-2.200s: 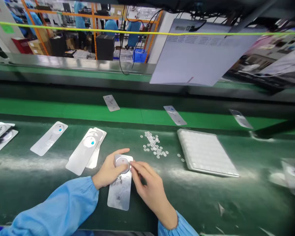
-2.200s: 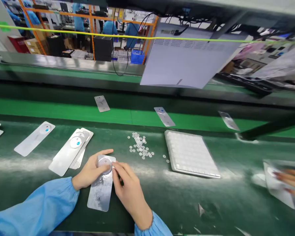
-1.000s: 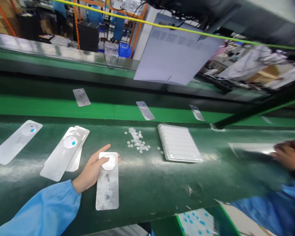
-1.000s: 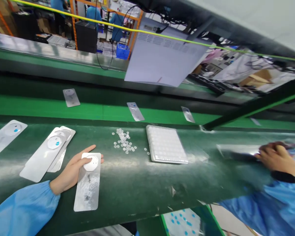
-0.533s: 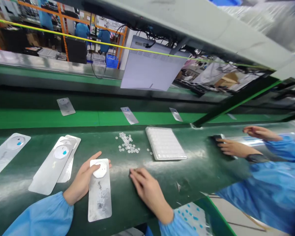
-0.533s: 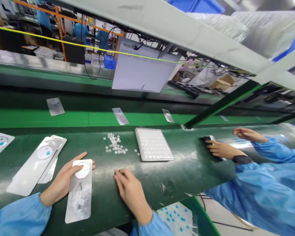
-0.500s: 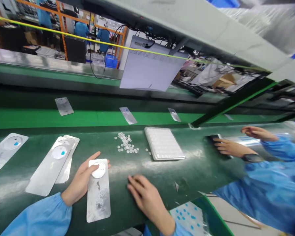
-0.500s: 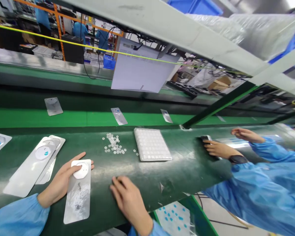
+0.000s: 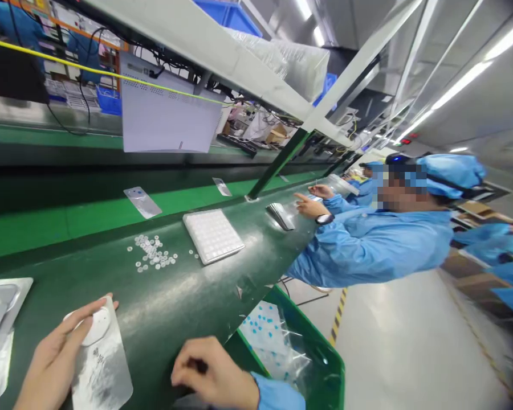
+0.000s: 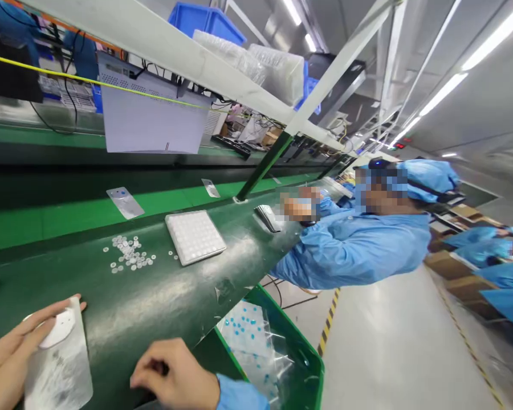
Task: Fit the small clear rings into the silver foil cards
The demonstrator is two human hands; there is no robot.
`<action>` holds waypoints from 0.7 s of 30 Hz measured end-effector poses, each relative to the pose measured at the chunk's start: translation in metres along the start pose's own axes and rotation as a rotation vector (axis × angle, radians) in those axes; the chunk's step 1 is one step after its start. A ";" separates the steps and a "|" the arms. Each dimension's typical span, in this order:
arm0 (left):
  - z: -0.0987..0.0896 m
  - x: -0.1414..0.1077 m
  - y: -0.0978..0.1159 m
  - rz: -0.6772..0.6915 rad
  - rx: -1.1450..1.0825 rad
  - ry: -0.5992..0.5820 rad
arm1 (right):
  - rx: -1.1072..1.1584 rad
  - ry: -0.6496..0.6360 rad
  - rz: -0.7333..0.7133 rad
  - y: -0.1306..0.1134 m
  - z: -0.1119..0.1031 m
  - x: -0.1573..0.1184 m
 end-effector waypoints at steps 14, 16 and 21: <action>0.024 -0.027 0.010 0.632 0.229 -0.239 | 0.195 -0.579 0.282 -0.063 -0.023 0.116; 0.025 -0.028 0.009 0.657 0.208 -0.214 | 0.235 -0.570 0.324 -0.064 -0.022 0.117; 0.022 -0.028 0.014 0.557 0.190 -0.127 | 0.365 -0.507 0.391 -0.064 -0.019 0.117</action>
Point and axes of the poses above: each hand's wrist, its own x-axis towards the middle knuckle, its own z-axis out of the palm, y = z × x, the point moved 3 cm from there along x, towards the middle knuckle, and after that the axes turned 13 degrees about -y, right-handed, at the moved point
